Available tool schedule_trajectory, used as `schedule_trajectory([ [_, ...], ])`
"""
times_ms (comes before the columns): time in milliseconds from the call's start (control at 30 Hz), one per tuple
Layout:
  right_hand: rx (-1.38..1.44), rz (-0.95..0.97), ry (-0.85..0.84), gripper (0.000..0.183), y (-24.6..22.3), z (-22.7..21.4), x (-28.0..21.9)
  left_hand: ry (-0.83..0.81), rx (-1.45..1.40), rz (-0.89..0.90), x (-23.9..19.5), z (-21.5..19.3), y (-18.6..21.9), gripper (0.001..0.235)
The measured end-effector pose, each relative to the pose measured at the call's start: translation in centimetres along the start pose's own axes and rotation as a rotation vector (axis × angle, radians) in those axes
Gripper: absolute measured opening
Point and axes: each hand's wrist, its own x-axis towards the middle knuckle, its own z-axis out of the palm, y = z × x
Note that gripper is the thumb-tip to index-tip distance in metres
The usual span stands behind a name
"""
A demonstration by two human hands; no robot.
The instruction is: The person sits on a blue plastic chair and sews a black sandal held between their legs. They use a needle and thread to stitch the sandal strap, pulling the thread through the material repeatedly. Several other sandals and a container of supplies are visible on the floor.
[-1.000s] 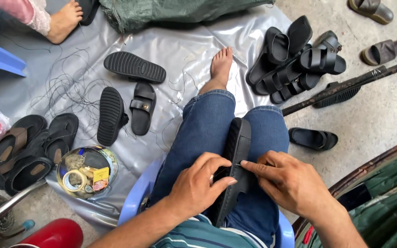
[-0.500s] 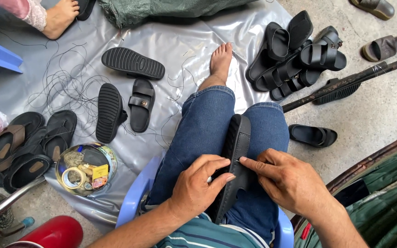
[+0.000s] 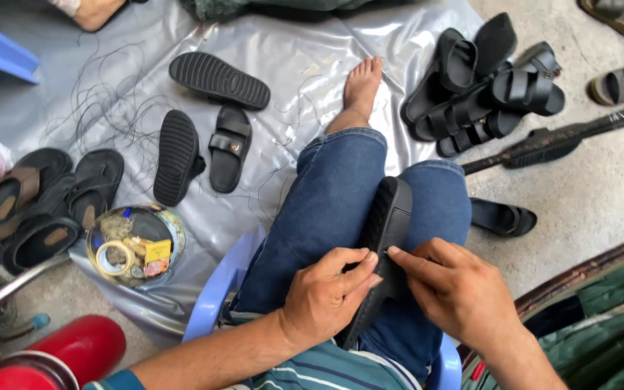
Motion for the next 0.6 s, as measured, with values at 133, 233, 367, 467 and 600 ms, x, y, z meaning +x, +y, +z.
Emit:
schedule_trajectory([
  [133, 0.189, -0.079, 0.044, 0.029, 0.6, 0.1, 0.6, 0.008, 0.009, 0.023, 0.3, 0.0, -0.1, 0.028],
  [233, 0.164, -0.049, 0.064, 0.021, 0.1, 0.3, 0.8, 0.012, 0.014, 0.003, 0.2, 0.2, 0.0, 0.030],
  [367, 0.021, 0.018, 0.113, 0.010, -0.3, 0.9, 0.4, 0.003, 0.095, 0.091, 0.5, 0.3, 0.1, 0.029],
  [467, 0.030, 0.026, 0.114, 0.013, -0.8, 0.5, 0.2, -0.058, 0.107, 0.036, 0.3, -0.5, -0.2, 0.031],
  [600, -0.082, -0.062, 0.141, 0.031, -0.3, 0.7, -0.7, -0.351, 0.197, -0.158, 1.3, -3.1, -2.3, 0.018],
])
